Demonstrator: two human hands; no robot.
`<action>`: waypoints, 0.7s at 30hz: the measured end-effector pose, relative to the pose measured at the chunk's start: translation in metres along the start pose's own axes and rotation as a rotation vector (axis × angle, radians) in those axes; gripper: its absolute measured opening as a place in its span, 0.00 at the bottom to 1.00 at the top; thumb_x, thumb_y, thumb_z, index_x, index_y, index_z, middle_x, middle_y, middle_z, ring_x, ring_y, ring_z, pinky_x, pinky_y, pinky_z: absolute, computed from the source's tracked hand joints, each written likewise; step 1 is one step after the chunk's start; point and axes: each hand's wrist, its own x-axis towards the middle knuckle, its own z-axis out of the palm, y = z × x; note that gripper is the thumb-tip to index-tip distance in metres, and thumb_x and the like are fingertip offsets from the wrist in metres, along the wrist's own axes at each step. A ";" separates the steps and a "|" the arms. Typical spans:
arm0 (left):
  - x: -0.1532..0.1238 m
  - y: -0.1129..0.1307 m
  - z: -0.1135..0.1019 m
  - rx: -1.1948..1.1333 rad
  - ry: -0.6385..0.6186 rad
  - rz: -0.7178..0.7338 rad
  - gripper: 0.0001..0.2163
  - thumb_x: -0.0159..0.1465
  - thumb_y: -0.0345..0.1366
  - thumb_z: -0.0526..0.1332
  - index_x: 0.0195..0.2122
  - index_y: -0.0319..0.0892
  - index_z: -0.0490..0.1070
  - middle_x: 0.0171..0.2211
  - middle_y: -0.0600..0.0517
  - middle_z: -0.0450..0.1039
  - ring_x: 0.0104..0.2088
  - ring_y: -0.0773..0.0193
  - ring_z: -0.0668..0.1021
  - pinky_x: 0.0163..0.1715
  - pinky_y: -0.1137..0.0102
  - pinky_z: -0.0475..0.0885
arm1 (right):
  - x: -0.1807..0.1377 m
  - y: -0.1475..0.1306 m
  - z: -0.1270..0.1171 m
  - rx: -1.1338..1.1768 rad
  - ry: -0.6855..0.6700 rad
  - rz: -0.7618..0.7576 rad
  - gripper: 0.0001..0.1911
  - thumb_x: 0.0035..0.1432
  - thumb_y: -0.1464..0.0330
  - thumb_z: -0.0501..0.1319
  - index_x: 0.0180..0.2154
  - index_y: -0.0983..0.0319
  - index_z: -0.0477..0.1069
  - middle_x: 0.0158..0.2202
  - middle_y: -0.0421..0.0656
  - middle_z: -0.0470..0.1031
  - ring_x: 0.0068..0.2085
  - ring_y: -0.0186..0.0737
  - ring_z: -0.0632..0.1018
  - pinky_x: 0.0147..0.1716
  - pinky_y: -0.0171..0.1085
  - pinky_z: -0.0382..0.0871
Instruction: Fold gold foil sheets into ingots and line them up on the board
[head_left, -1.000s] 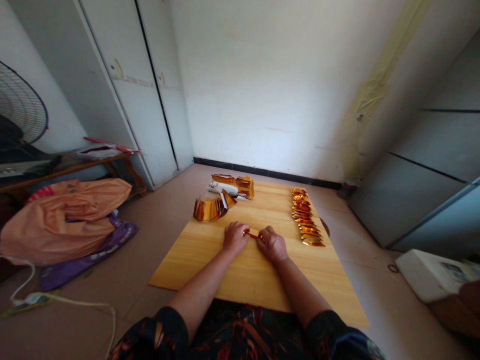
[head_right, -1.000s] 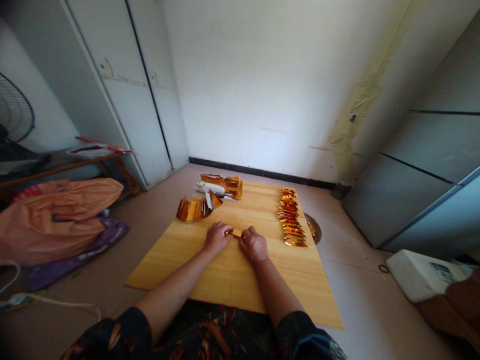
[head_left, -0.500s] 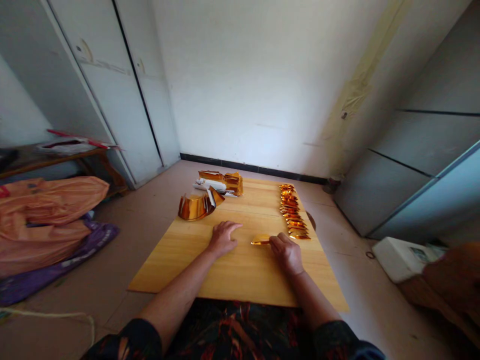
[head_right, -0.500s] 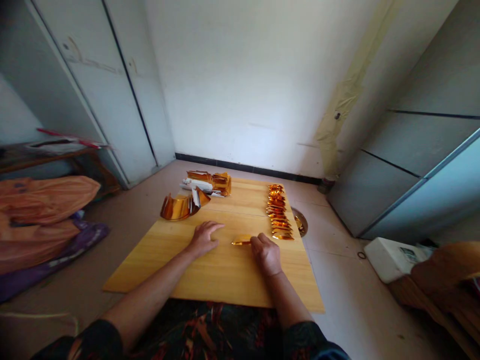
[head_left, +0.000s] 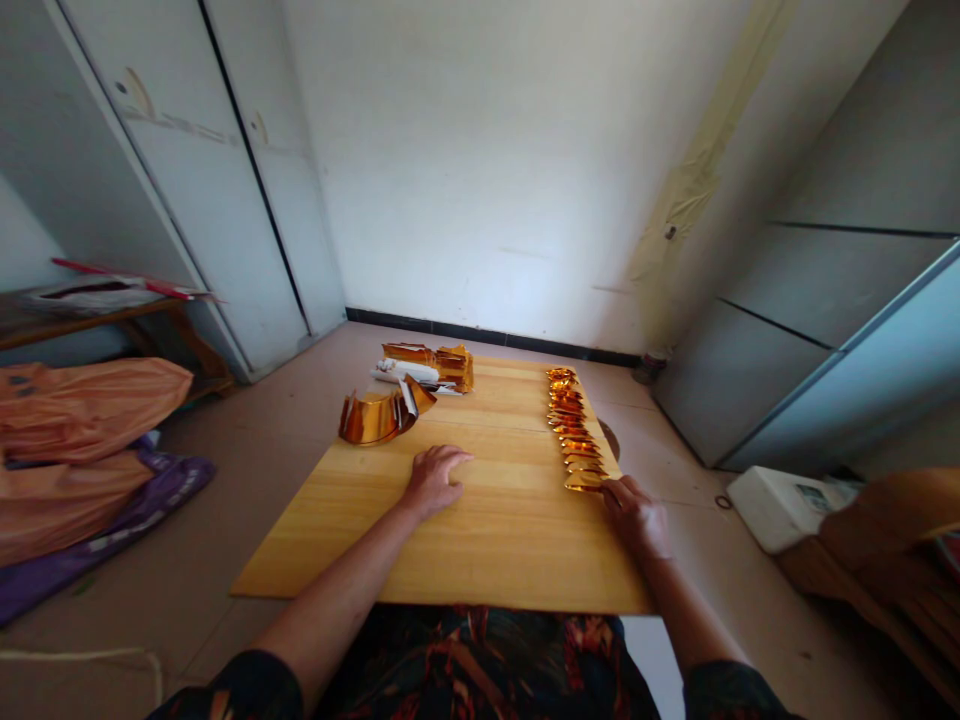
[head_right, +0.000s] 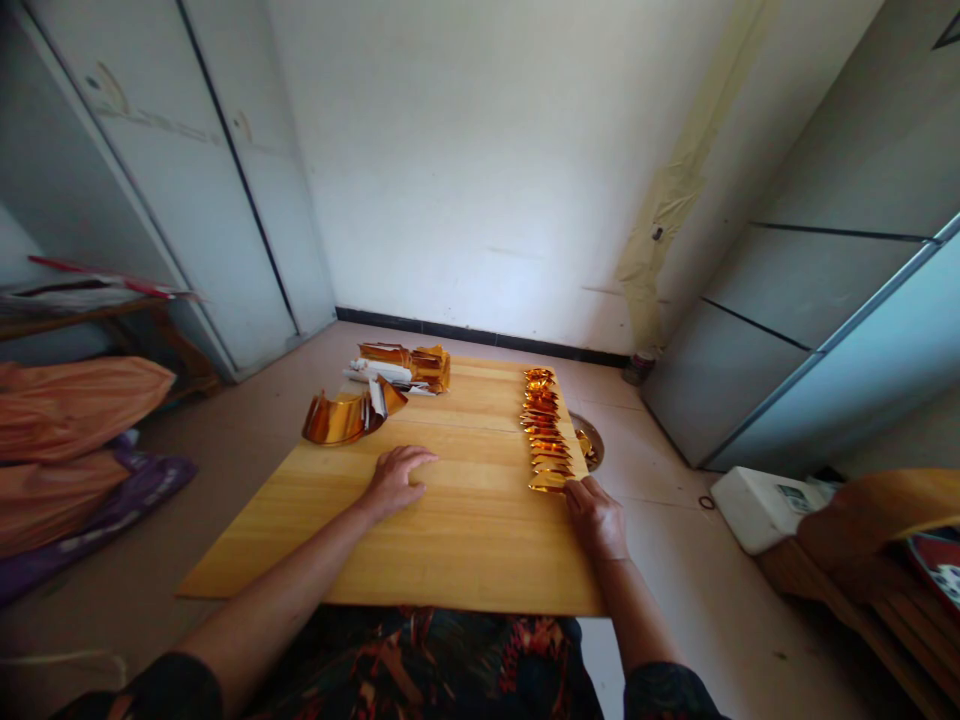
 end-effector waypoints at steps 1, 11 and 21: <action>0.000 0.000 0.000 0.002 -0.001 -0.001 0.23 0.48 0.30 0.58 0.48 0.49 0.72 0.49 0.53 0.71 0.51 0.56 0.69 0.53 0.61 0.59 | 0.000 0.001 0.001 0.002 -0.017 0.004 0.16 0.63 0.65 0.50 0.35 0.60 0.76 0.30 0.41 0.73 0.28 0.30 0.73 0.26 0.28 0.58; 0.000 0.001 -0.001 0.005 0.011 0.013 0.22 0.48 0.30 0.58 0.46 0.48 0.73 0.49 0.52 0.72 0.51 0.56 0.70 0.53 0.61 0.59 | 0.006 0.006 0.006 -0.045 -0.106 0.107 0.15 0.62 0.65 0.50 0.38 0.57 0.75 0.32 0.41 0.74 0.28 0.31 0.73 0.25 0.29 0.59; 0.000 0.001 0.000 0.026 0.019 0.012 0.20 0.49 0.30 0.59 0.44 0.49 0.74 0.48 0.52 0.72 0.50 0.58 0.70 0.52 0.61 0.60 | 0.013 0.004 0.007 -0.140 -0.176 0.162 0.08 0.58 0.68 0.53 0.31 0.61 0.69 0.30 0.39 0.72 0.25 0.29 0.70 0.23 0.30 0.51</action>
